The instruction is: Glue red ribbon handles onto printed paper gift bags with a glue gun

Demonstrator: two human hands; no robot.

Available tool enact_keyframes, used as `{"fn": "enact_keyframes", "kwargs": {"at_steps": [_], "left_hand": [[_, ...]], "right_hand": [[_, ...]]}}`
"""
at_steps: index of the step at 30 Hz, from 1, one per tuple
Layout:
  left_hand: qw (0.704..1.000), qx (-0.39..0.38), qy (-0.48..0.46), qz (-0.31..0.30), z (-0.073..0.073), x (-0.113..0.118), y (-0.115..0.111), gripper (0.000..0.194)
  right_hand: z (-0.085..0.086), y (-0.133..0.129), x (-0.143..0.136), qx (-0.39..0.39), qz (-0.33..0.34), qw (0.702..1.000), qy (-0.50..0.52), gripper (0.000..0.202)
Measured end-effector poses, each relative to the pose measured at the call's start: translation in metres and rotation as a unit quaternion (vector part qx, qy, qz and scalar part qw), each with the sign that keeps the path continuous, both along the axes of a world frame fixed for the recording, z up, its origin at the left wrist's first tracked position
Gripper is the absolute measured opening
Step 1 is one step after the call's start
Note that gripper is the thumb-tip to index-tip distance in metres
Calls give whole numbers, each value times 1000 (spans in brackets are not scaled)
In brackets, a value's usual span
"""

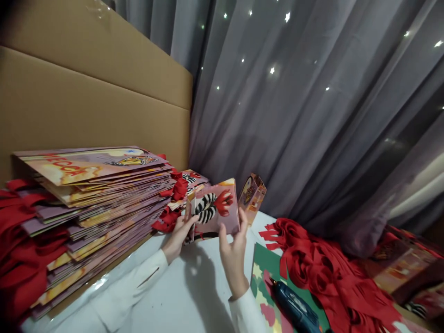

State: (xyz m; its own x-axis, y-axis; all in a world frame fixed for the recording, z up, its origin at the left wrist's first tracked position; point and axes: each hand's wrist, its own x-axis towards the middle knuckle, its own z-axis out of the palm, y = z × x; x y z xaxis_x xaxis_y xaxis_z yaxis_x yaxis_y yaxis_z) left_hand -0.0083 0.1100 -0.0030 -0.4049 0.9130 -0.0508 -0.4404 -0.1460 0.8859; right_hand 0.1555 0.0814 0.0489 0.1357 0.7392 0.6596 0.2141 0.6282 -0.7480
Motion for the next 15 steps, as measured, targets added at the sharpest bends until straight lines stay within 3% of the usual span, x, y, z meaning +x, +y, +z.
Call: {"fn": "enact_keyframes", "kwargs": {"at_steps": [2,4,11,13,15], "left_hand": [[999,-12,24,29,0,1,0,56],[997,-21,46,51,0,3,-1,57],[988,-29,115,102,8,6,-8,57],[985,-32,128,109,9,5,-8,57],[984,-33,138,106,8,4,-7,56]], "right_hand": [[11,2,16,-2,-46,999,5,59],[14,7,29,-12,-75,996,-42,45],[-4,13,37,29,-188,968,-166,21],[-2,14,36,5,-167,973,-157,11],[5,16,39,-55,-93,988,-107,9]]}}
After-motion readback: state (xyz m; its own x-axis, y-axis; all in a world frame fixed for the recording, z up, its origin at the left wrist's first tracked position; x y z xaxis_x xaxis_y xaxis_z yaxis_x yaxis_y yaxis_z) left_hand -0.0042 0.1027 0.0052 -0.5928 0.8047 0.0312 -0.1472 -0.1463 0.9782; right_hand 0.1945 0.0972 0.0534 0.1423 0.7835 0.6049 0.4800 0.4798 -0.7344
